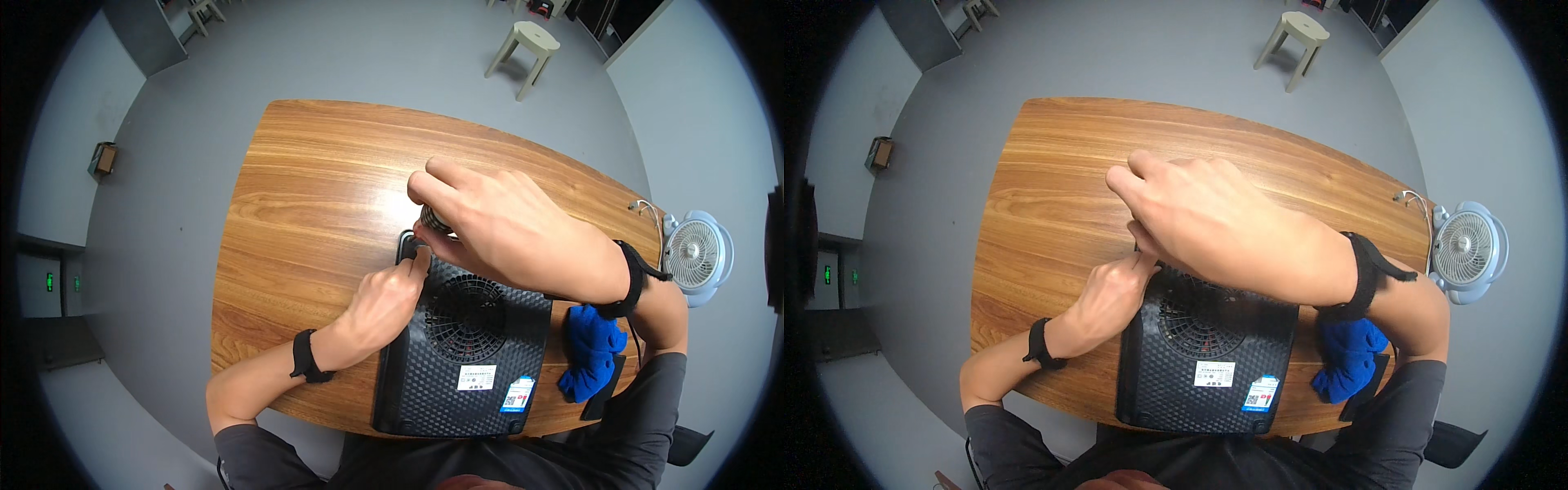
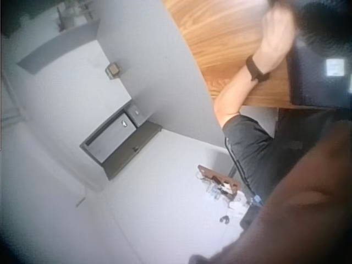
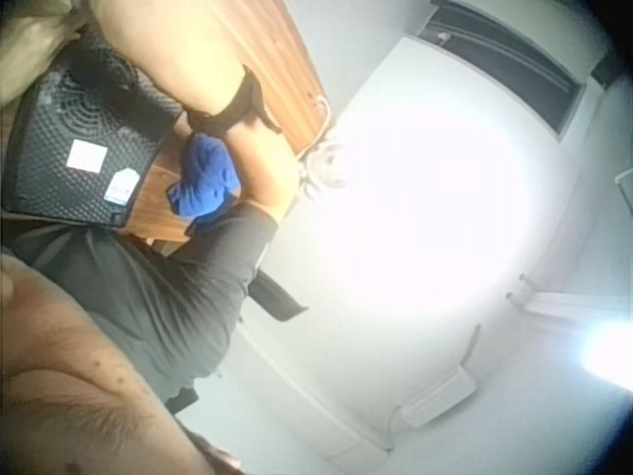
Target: The person uses a screwdriver to remove screws from the bottom of a black electronic device, then lifts off the cover to reveal the internal components. They continue to unscrew and remove internal parts, including a copper-colored circular component.
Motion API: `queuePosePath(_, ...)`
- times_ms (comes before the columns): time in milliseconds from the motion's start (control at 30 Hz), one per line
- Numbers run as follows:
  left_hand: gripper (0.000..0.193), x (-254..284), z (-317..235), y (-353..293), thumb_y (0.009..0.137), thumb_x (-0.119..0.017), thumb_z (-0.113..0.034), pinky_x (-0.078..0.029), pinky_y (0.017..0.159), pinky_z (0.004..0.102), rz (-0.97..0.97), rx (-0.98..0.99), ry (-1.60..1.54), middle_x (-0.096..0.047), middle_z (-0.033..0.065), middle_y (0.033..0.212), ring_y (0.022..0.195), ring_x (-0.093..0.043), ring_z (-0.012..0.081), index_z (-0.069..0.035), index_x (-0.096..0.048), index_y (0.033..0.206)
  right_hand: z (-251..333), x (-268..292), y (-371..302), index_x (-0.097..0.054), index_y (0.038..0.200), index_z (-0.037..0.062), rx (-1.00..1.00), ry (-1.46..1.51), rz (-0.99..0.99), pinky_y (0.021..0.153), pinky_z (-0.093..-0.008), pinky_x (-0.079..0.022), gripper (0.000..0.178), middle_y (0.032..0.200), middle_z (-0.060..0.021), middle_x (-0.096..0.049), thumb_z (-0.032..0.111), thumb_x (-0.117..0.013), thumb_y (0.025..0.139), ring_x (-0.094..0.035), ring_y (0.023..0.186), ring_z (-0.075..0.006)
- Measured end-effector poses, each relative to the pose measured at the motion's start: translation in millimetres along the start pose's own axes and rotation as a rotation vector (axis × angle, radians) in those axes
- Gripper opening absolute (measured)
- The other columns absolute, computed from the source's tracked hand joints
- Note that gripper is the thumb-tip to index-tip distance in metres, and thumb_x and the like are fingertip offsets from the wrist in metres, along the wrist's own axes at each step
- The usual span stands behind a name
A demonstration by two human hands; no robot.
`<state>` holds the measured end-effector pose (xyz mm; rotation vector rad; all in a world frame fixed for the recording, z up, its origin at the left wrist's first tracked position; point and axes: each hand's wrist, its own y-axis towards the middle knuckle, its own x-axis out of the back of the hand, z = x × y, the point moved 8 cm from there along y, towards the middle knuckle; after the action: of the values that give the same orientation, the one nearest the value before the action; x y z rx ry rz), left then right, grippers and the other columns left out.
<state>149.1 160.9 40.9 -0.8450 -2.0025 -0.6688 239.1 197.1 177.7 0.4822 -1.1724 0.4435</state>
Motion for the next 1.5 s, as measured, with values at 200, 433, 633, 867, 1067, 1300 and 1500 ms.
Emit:
queuePosePath(200, 0.05, -3.0, 1.1, -3.0, 0.084, -0.056, 0.006, -0.06, 0.061, 0.0415, 0.007, -0.026, 0.031, -0.064, 0.0201, 0.083, 0.072, -0.071, 0.0348, 0.013, -0.048, 0.133, -1.8, 0.5, 1.4, -0.054, 0.104, 0.0, -0.052, 0.025, 0.06, 0.058, -0.042, -0.051, 0.027, 0.094, -0.0163, -0.062, 0.015, -0.071, 0.089, -0.065, 0.072, -0.0348)
queuePosePath(433, 0.047, -3.6, 2.0, -3.0, 0.085, -0.056, 0.005, -0.06, 0.06, 0.0424, -0.011, -0.032, 0.027, -0.064, 0.0201, 0.082, 0.071, -0.071, 0.0349, 0.013, -0.05, 0.131, 3.9, 8.1, -1.2, -0.053, 0.1, -0.0002, 0.033, 0.077, -0.099, 0.06, -0.042, -0.052, 0.026, 0.091, -0.0167, -0.06, 0.017, -0.07, 0.091, -0.065, 0.071, -0.0339)
queuePosePath(633, 0.043, 3.7, -2.9, -1.8, 0.085, -0.057, 0.006, -0.06, 0.059, 0.042, -0.009, 0.002, 0.028, -0.064, 0.0201, 0.083, 0.07, -0.071, 0.0347, 0.012, -0.052, 0.128, -5.2, -5.1, 2.2, -0.052, 0.105, -0.0007, -0.082, 0.031, 0.063, 0.06, -0.0406, -0.052, 0.027, 0.102, -0.0156, -0.057, 0.011, -0.069, 0.088, -0.065, 0.075, -0.032)
queuePosePath(867, 0.043, 0.1, -1.7, -7.7, 0.085, -0.057, 0.006, -0.06, 0.06, 0.0408, -0.003, -0.054, 0.025, -0.063, 0.0185, 0.084, 0.071, -0.071, 0.034, 0.011, -0.053, 0.127, 5.5, 8.8, -0.6, -0.055, 0.102, -0.0007, 0.026, 0.054, -0.158, 0.061, -0.0402, -0.052, 0.026, 0.095, -0.0153, -0.059, 0.014, -0.071, 0.089, -0.064, 0.071, -0.0324)
queuePosePath(1067, 0.043, 5.4, -3.8, -14.7, 0.091, -0.066, -0.007, -0.056, 0.058, 0.0422, -0.051, -0.071, -0.025, -0.063, 0.0177, 0.079, 0.068, -0.067, 0.0348, 0.004, -0.054, 0.131, 5.8, -3.4, 20.9, -0.056, 0.103, -0.0014, -0.073, -0.001, -0.043, 0.064, -0.0412, -0.054, 0.028, 0.097, -0.0162, -0.061, 0.015, -0.073, 0.087, -0.065, 0.075, -0.0325)
queuePosePath(1300, 0.041, -2.3, 1.5, -14.9, 0.089, -0.06, -0.002, -0.059, 0.061, 0.0417, 0.025, -0.039, 0.024, -0.065, 0.019, 0.084, 0.074, -0.071, 0.0346, 0.008, -0.053, 0.128, -2.0, -8.0, 7.9, -0.056, 0.102, -0.0031, -0.079, 0.147, -0.052, 0.066, -0.0436, -0.054, 0.031, 0.094, -0.0192, -0.064, 0.019, -0.074, 0.09, -0.064, 0.077, -0.0383)
queuePosePath(1500, 0.038, -1.1, 5.7, -16.5, 0.092, -0.067, -0.012, -0.056, 0.061, 0.0449, -0.036, -0.019, 0.001, -0.067, 0.0195, 0.083, 0.074, -0.069, 0.0372, 0.002, -0.057, 0.127, -9.2, -4.4, 3.7, -0.057, 0.102, -0.0034, -0.112, 0.201, -0.104, 0.068, -0.0431, -0.054, 0.031, 0.092, -0.0214, -0.065, 0.02, -0.074, 0.09, -0.066, 0.08, -0.0392)
